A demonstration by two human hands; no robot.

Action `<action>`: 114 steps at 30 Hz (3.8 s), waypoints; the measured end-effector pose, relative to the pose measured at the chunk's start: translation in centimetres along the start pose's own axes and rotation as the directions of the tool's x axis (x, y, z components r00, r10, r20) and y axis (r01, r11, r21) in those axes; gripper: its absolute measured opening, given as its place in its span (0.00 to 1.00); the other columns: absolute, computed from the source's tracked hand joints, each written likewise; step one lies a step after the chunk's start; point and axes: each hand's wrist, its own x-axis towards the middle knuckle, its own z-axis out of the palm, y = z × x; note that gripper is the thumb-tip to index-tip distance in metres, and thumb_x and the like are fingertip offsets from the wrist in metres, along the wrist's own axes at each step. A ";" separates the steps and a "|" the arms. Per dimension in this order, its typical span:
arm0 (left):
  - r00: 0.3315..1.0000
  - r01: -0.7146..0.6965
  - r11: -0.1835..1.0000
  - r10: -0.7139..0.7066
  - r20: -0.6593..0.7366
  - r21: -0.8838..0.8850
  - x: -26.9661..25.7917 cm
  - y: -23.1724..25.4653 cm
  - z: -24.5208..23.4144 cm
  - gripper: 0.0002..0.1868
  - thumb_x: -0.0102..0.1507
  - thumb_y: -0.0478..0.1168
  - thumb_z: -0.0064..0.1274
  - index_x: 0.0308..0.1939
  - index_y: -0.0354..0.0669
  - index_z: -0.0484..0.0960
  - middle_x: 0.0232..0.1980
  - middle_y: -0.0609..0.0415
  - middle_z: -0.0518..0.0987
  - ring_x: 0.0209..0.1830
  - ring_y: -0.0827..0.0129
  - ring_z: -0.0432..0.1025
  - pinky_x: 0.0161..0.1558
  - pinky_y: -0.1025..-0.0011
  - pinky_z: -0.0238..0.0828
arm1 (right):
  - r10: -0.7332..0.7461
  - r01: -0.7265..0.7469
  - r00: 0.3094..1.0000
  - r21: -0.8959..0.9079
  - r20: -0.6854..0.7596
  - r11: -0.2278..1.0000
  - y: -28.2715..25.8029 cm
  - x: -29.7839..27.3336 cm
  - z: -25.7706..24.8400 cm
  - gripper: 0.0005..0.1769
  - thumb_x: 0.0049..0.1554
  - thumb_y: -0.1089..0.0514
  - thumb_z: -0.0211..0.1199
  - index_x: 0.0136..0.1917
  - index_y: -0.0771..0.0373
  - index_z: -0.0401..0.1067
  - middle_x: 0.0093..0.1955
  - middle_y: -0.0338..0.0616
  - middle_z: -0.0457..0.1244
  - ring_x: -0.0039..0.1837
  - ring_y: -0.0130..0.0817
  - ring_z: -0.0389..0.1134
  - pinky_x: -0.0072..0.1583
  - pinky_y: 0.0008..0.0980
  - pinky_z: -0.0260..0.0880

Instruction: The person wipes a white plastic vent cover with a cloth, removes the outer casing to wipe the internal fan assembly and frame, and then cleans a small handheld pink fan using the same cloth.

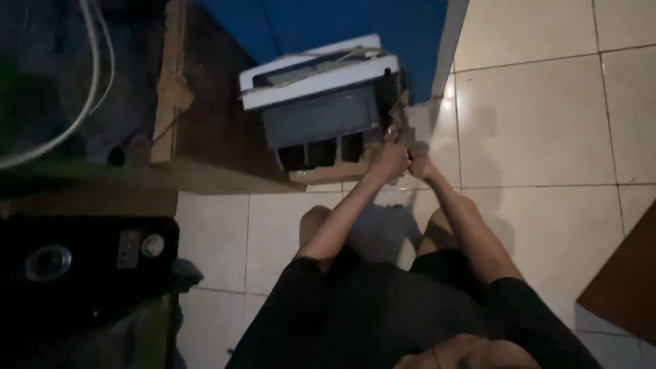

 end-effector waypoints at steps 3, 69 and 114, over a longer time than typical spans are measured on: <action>0.986 0.051 0.977 -0.082 -0.146 -0.206 -2.7 -0.4 -0.5 0.28 0.59 0.35 0.51 0.63 0.28 0.73 0.70 0.26 0.68 0.54 0.40 0.75 0.52 0.51 0.75 | -0.042 -0.053 0.990 -0.645 -0.131 0.763 -2.0 -0.6 -1.8 0.26 0.58 0.64 0.63 0.70 0.59 0.69 0.62 0.48 0.66 0.60 0.42 0.69 0.58 0.37 0.72; 0.915 -0.149 0.989 0.138 -0.378 0.000 6.4 -19.4 -23.2 0.50 0.36 0.65 0.77 0.54 0.40 0.82 0.57 0.38 0.77 0.66 0.31 0.62 0.61 0.32 0.56 | -0.384 0.260 0.910 0.503 0.158 0.824 -1.0 8.5 0.9 0.27 0.60 0.57 0.60 0.71 0.63 0.60 0.66 0.56 0.63 0.67 0.55 0.67 0.64 0.53 0.73; 0.919 -0.074 0.982 0.135 -0.369 0.175 6.5 -15.9 -20.5 0.58 0.46 0.76 0.72 0.69 0.46 0.71 0.68 0.39 0.70 0.65 0.40 0.64 0.54 0.41 0.58 | -0.459 0.223 0.889 -0.882 0.009 0.415 1.6 1.1 8.6 0.10 0.59 0.54 0.63 0.47 0.61 0.78 0.46 0.50 0.70 0.49 0.51 0.71 0.52 0.47 0.71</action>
